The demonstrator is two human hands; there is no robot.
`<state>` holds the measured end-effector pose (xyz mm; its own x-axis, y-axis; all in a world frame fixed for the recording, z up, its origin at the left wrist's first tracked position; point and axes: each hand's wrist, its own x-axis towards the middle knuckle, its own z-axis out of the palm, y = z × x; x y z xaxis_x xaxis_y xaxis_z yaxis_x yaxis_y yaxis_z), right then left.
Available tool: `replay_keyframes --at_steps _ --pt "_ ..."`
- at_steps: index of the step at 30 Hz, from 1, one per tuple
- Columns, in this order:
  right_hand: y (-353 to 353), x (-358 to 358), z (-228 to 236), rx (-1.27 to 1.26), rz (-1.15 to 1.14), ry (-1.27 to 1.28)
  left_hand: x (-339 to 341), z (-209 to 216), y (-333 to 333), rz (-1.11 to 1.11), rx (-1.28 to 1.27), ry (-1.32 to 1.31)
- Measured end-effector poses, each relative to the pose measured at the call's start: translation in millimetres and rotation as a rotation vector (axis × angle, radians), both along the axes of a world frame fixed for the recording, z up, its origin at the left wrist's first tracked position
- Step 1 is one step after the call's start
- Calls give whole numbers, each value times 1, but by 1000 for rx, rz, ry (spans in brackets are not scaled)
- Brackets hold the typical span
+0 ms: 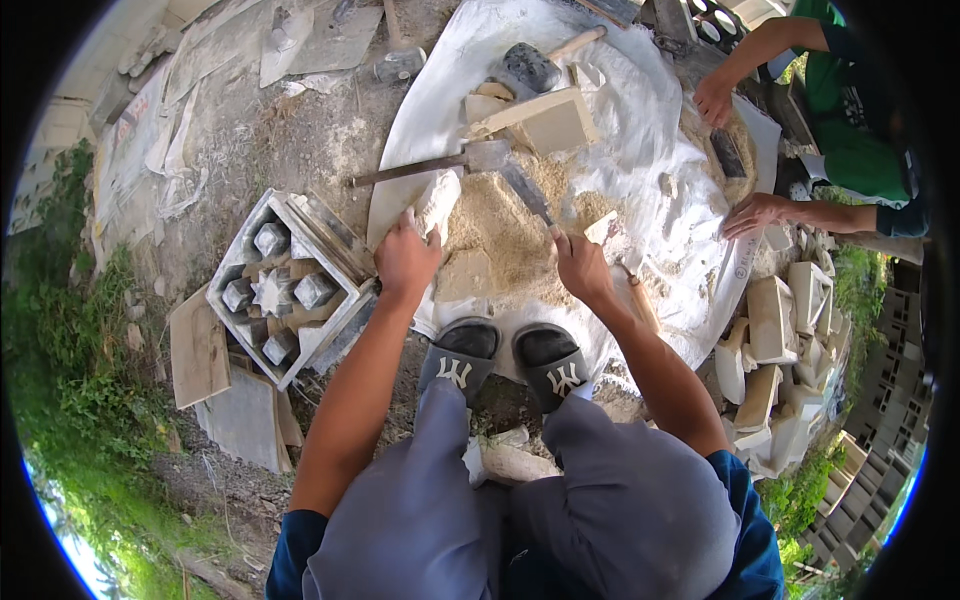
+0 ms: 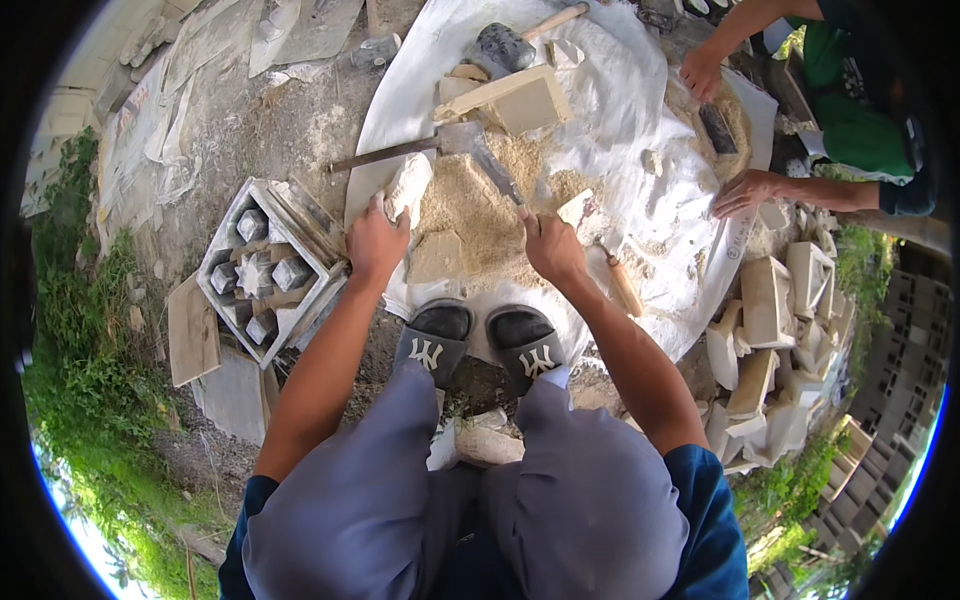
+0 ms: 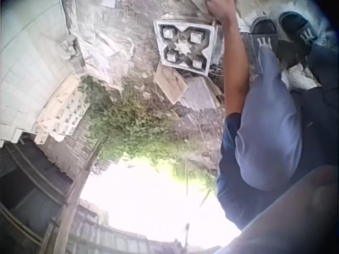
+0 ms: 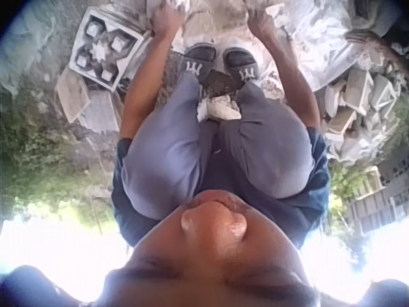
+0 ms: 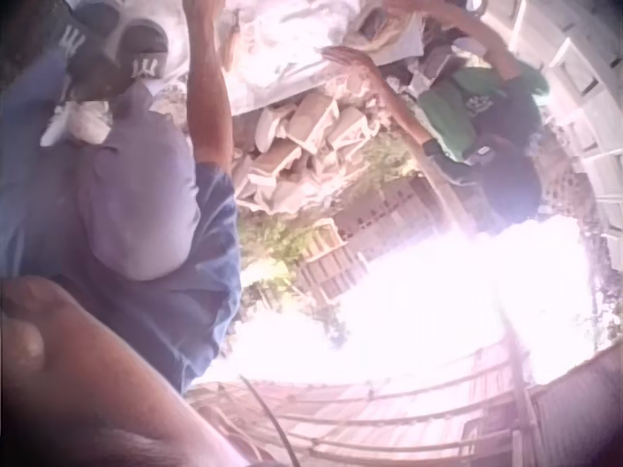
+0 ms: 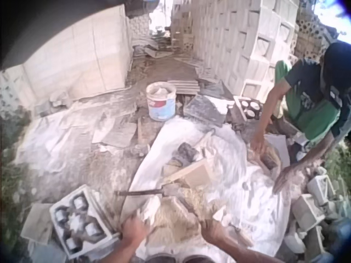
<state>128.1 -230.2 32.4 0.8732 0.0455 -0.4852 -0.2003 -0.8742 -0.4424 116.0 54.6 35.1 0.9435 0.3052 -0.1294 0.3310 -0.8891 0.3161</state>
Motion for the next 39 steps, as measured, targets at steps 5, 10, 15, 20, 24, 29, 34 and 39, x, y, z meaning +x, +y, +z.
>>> replay_keyframes --at_steps 5,10,15,20,24,29,34,39 --pt "-16 -7 -13 54 -220 -175 6 1 -11 -21 -23 -18" --pt "-18 0 -3 65 -140 -93 -1 -5 2 7 8 -6" --pt "-25 -18 -22 154 -246 -393 4 0 -12 -11 -5 -28" --pt "-21 -6 -14 80 -94 -172 2 -7 6 -24 26 -60" --pt "-29 -19 -9 229 -146 -270 2 0 -9 -21 11 -54" --pt "-31 -10 -29 55 25 -113 5 -4 -9 -36 33 -80" --pt "-23 -26 -5 242 -58 -185 0 0 -3 -12 31 -40" --pt "-36 -26 -23 107 1 -171 5 -2 -13 -20 5 -44"
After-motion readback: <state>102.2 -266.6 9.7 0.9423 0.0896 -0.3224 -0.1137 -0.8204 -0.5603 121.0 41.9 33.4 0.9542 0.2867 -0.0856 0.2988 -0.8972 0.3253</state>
